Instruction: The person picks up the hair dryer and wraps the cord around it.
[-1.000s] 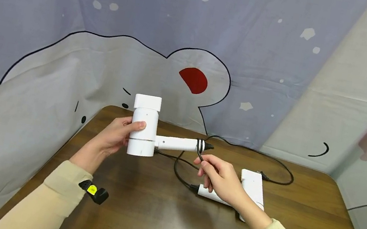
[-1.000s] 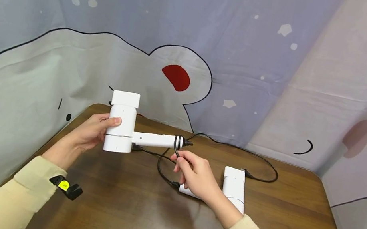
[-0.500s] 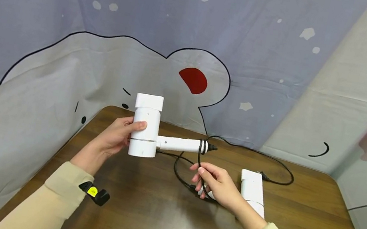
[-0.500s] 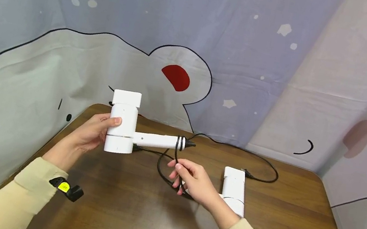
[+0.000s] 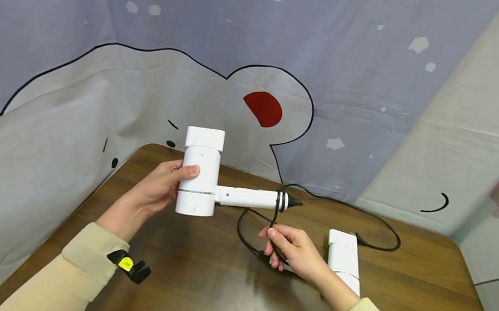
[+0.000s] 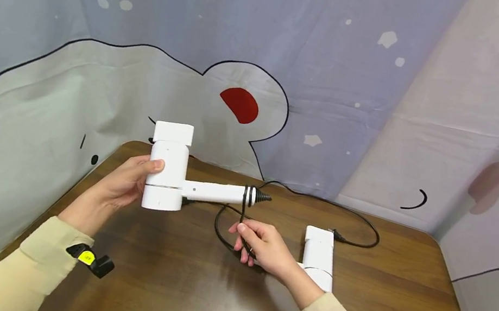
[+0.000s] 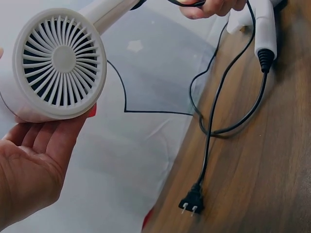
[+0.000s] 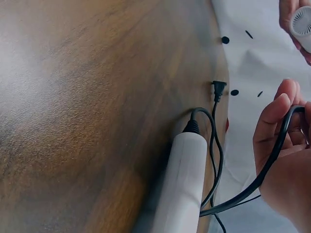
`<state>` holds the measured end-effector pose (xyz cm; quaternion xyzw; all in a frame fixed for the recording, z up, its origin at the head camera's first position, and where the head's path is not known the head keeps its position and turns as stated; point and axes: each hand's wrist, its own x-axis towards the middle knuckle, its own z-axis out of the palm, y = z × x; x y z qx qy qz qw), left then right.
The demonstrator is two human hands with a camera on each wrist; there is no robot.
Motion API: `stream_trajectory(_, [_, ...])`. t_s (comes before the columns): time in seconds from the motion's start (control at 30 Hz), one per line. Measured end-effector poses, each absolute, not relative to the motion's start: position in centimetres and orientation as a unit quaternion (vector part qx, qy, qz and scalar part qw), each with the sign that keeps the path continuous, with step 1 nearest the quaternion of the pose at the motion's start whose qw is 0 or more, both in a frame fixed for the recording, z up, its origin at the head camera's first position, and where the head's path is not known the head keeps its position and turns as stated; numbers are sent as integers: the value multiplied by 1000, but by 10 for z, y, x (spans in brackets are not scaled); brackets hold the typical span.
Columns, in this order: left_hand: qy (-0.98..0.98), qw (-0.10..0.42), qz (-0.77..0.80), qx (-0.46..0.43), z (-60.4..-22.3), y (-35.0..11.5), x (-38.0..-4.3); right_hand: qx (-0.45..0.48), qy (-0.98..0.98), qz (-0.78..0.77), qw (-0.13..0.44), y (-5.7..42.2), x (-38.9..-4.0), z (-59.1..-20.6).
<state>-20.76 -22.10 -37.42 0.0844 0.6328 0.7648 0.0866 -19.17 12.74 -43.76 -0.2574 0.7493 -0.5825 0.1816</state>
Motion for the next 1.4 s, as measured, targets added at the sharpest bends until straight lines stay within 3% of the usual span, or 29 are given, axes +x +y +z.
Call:
stream_trajectory(0.17, [626,89,768,98,-374,-220,-206,-267,750,-579,176,128,-197,-440])
stream_trajectory(0.37, [630,100,762,112,-376,-222,-204,-314,805,-497,79,130,-206,-434])
stream_trajectory(0.43, [629,104,761,120,-377,-224,-204,-326,814,-475,71,130,-209,-428])
stream_trajectory(0.83, [604,158,754,203,-382,-240,-207,-301,731,-537,294,148,-235,-398])
stream_trajectory(1.17, [647,182,708,215,-379,-240,-208,-301,781,-456,303,148,-252,-378])
stream_trajectory(1.4, [667,194,686,216,-376,-238,-208,-303,790,-411,340,138,-254,-363])
